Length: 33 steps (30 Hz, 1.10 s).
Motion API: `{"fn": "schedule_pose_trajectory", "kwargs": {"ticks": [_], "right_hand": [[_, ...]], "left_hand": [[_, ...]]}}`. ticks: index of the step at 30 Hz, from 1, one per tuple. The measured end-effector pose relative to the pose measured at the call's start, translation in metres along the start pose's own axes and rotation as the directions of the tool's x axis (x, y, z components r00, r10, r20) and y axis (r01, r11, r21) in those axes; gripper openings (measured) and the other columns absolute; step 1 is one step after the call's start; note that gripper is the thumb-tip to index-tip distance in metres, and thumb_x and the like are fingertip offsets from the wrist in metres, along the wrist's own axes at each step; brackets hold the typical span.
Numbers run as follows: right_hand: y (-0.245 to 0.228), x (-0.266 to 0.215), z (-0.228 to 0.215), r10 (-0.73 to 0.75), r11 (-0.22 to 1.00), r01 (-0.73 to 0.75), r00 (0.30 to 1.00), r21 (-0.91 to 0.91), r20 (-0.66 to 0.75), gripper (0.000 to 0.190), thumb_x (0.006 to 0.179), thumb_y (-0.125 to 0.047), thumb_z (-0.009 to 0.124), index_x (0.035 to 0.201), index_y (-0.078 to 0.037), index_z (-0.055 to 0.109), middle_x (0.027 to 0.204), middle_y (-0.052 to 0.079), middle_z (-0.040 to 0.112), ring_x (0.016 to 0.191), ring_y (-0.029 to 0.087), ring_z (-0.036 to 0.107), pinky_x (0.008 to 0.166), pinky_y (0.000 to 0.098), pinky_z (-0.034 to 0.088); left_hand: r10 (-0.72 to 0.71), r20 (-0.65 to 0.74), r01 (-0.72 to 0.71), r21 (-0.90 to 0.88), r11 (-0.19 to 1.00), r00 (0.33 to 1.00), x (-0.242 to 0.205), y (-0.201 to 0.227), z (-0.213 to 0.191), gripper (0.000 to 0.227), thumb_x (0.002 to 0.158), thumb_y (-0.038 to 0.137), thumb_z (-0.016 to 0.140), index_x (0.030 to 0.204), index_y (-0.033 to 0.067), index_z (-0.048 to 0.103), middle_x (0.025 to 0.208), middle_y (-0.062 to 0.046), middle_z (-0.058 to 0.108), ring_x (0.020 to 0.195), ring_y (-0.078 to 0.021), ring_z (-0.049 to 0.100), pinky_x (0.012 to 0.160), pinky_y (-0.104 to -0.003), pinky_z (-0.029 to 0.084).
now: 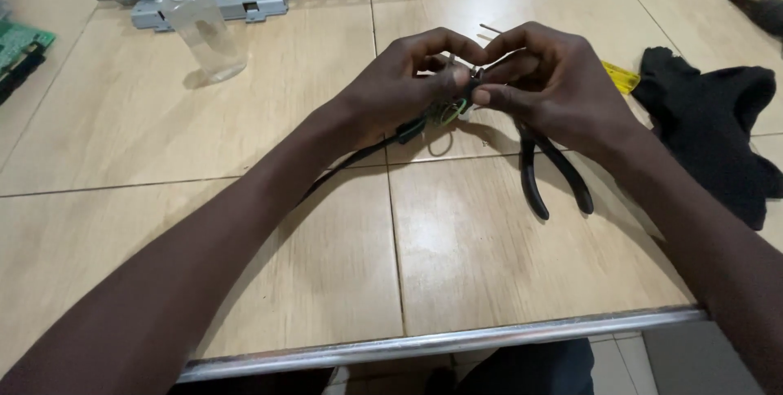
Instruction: Cleaning an electronic connector assembly using a toothbrush and cleaning solution, and performing minor repairs with pliers and a screwdriver.
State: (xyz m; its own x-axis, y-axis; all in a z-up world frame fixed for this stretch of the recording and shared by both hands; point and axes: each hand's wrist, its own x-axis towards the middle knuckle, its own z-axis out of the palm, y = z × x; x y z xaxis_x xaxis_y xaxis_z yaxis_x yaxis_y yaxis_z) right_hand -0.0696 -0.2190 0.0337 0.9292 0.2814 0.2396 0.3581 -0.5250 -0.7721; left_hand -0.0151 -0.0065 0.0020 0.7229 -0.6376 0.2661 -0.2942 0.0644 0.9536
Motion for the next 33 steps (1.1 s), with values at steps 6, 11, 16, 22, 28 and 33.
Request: {"fn": "schedule_pose_trajectory", "kwargs": {"ticks": [6,11,16,22,28,33], "right_hand": [[0.006,0.000,0.003,-0.052,0.992,0.057,0.997,0.112,-0.055,0.040,0.086,-0.019,0.080,0.117,-0.006,0.058,0.103,0.010,0.073,0.097,0.019,0.075,0.088,0.0284,0.065],[0.005,-0.002,0.007,0.053,0.960,-0.031,0.996,0.278,-0.071,0.023,0.089,-0.008,0.080,0.106,-0.008,0.064,0.088,0.002,0.067,0.083,0.012,0.068,0.074,0.0242,0.055],[0.002,0.003,0.009,0.175,0.892,-0.135,0.983,0.432,-0.055,0.027,0.088,-0.009,0.075,0.112,-0.006,0.062,0.098,0.009,0.072,0.088,0.021,0.073,0.081,0.0289,0.061],[0.011,0.002,0.008,0.114,0.899,-0.083,0.992,0.429,-0.048,0.025,0.089,-0.006,0.073,0.112,-0.005,0.062,0.101,0.009,0.069,0.094,0.022,0.074,0.080,0.0309,0.067],[-0.003,-0.007,0.003,-0.105,0.985,0.105,0.994,0.135,-0.006,0.028,0.090,-0.006,0.075,0.113,-0.005,0.059,0.089,0.010,0.069,0.074,0.017,0.064,0.066,0.0274,0.052],[-0.003,-0.009,0.006,-0.175,0.977,0.164,0.982,0.139,0.073,0.029,0.086,-0.002,0.076,0.111,-0.004,0.061,0.099,0.010,0.075,0.091,0.018,0.079,0.077,0.0259,0.065]], "left_hand": [[0.068,-0.001,-0.068,0.003,0.998,0.998,0.002,0.003,-0.001,0.028,0.103,0.030,0.052,0.116,0.0090,0.063,0.098,-0.011,0.067,0.087,-0.0211,0.071,0.071,-0.035,0.068],[0.078,-0.078,-0.078,0.009,0.997,0.994,0.003,-0.002,0.001,0.021,0.102,0.027,0.057,0.113,0.0148,0.070,0.109,-0.005,0.073,0.096,-0.0156,0.071,0.080,-0.030,0.057],[0.015,-0.167,-0.028,-0.078,0.997,0.986,-0.001,0.008,0.002,0.021,0.094,0.028,0.068,0.108,0.0126,0.070,0.095,-0.006,0.074,0.091,-0.0179,0.073,0.077,-0.034,0.062],[-0.040,-0.230,0.009,-0.132,0.991,0.972,-0.001,0.007,0.004,0.015,0.090,0.024,0.072,0.099,0.0124,0.071,0.087,-0.009,0.074,0.081,-0.0207,0.073,0.068,-0.036,0.061],[-0.144,-0.362,0.083,-0.179,0.980,0.921,0.000,0.009,-0.002,0.021,0.092,0.024,0.066,0.108,0.0113,0.071,0.097,-0.011,0.074,0.086,-0.0250,0.076,0.075,-0.038,0.066],[-0.142,-0.395,0.027,-0.283,0.959,0.908,0.001,0.010,-0.008,0.022,0.100,0.013,0.055,0.116,0.0091,0.069,0.114,-0.014,0.069,0.093,-0.0259,0.073,0.086,-0.039,0.069]]}}
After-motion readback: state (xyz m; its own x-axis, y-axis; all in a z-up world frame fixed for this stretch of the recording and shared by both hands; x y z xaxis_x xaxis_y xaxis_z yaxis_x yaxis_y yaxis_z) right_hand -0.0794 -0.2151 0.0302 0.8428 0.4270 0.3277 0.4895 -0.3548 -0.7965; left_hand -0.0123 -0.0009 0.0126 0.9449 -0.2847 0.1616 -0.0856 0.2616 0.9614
